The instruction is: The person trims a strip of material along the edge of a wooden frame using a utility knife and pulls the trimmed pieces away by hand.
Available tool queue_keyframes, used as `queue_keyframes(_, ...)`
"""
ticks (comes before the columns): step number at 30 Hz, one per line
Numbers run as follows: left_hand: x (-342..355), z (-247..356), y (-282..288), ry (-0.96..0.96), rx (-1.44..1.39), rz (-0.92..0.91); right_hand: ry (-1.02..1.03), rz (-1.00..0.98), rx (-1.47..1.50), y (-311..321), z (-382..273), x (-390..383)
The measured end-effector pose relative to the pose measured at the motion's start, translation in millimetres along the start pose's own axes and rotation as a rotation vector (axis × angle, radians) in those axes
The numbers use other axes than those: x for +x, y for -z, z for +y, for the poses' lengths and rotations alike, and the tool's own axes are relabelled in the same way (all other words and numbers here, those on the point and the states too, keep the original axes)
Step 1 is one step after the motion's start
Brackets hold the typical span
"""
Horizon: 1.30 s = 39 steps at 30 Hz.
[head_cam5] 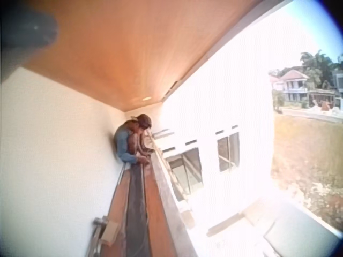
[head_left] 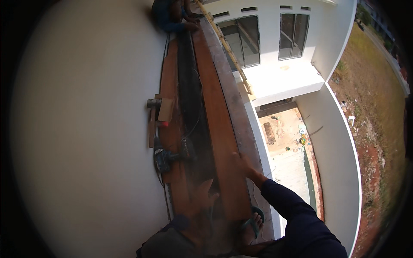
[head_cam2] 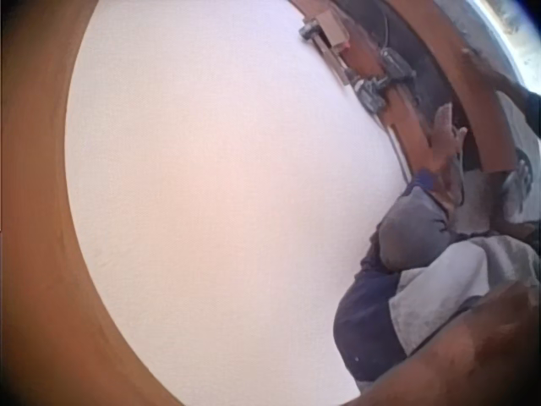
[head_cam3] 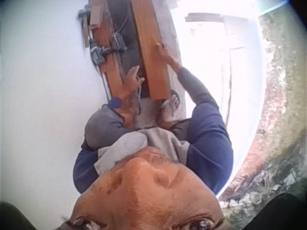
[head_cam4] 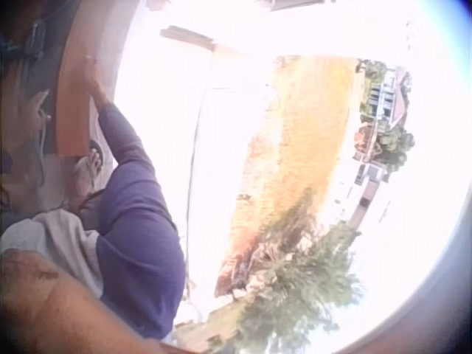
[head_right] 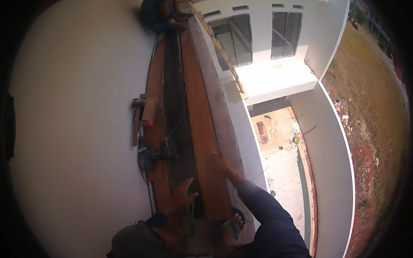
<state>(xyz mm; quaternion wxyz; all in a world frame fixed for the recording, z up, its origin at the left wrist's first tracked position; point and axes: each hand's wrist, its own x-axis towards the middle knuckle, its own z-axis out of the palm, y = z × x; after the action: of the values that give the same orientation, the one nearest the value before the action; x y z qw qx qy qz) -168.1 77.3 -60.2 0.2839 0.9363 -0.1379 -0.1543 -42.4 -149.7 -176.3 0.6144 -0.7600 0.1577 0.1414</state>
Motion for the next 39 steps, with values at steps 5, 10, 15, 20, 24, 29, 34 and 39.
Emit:
queue_keyframes(5, -68, -17, -25, -0.2, 0.223, 0.172, -0.044, 0.012, -0.18, 5, -49, -36)
queue_keyframes(10, -62, 15, -5, -0.077, 0.126, 0.204, -0.024, 0.052, -0.213, 2, -38, -26)
queue_keyframes(15, -60, 1, -9, -0.113, 0.182, 0.222, 0.014, 0.03, -0.272, 5, -45, -32)
queue_keyframes(20, -62, -6, -14, -0.088, 0.188, 0.244, 0.053, 0.001, -0.305, 5, -52, -35)
queue_keyframes(24, -57, -3, -15, -0.081, 0.18, 0.246, 0.133, 0.067, -0.334, 5, -30, -30)
queue_keyframes(29, -61, -7, -16, -0.057, 0.133, 0.27, 0.025, 0.063, -0.339, 2, -56, -41)
queue_keyframes(34, -55, -5, -17, -0.072, 0.087, 0.279, 0.014, 0.159, -0.291, 3, -52, -38)
queue_keyframes(39, -59, -6, -13, -0.058, 0.096, 0.269, 0.0, 0.135, -0.31, 0, -55, -40)
